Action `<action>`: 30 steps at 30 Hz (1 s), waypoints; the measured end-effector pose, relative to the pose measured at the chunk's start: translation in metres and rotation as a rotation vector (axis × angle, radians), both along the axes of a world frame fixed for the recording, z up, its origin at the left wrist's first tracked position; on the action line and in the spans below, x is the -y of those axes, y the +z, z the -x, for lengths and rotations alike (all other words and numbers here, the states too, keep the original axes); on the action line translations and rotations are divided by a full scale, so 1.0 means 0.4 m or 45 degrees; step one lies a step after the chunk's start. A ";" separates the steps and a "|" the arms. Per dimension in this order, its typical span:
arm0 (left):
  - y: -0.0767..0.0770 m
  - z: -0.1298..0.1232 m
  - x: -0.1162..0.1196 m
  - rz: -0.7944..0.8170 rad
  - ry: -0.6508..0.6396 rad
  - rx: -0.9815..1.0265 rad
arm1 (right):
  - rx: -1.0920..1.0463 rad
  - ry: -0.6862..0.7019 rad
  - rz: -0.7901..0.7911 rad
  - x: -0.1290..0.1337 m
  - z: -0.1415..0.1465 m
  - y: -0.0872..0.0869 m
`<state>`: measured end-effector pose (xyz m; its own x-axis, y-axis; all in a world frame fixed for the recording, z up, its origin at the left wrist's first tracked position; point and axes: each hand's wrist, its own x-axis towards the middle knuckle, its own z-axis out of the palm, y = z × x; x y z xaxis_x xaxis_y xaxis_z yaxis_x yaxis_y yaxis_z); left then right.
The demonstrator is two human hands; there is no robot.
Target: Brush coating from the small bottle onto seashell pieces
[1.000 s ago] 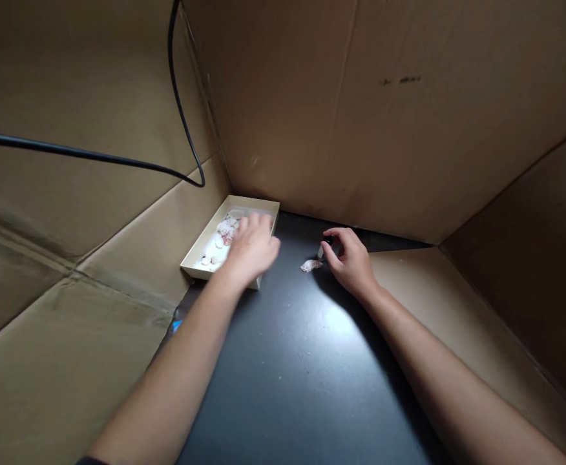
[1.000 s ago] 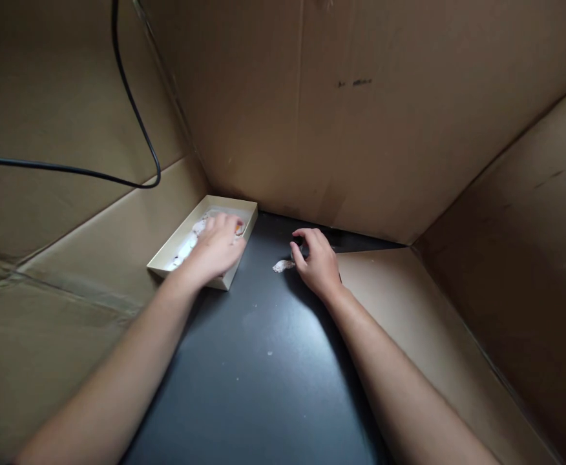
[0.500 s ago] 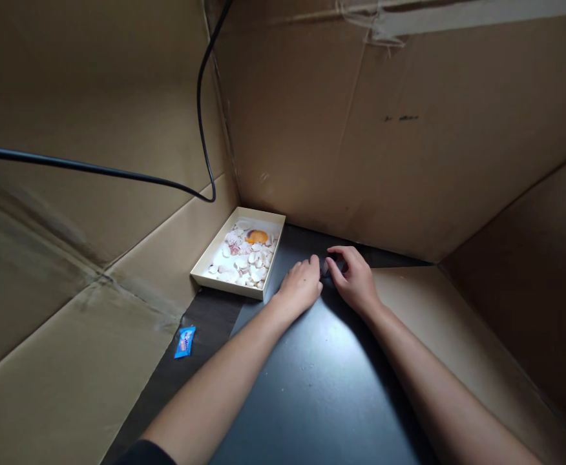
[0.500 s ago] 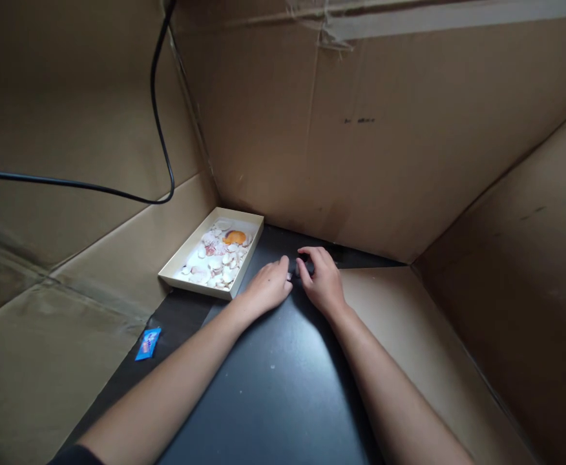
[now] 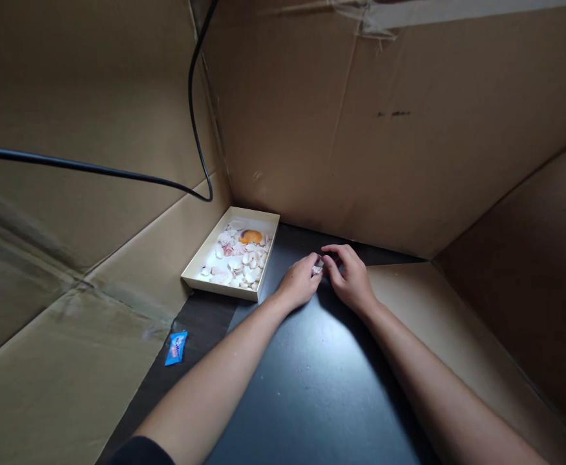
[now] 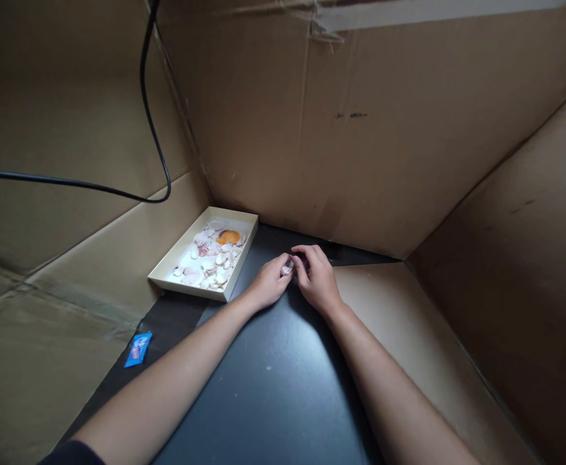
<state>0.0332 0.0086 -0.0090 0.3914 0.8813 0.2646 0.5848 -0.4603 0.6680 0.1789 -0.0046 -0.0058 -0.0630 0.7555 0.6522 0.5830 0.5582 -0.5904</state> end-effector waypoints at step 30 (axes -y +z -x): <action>0.009 0.001 0.008 0.023 0.093 -0.039 | 0.053 -0.119 -0.039 -0.005 -0.004 0.006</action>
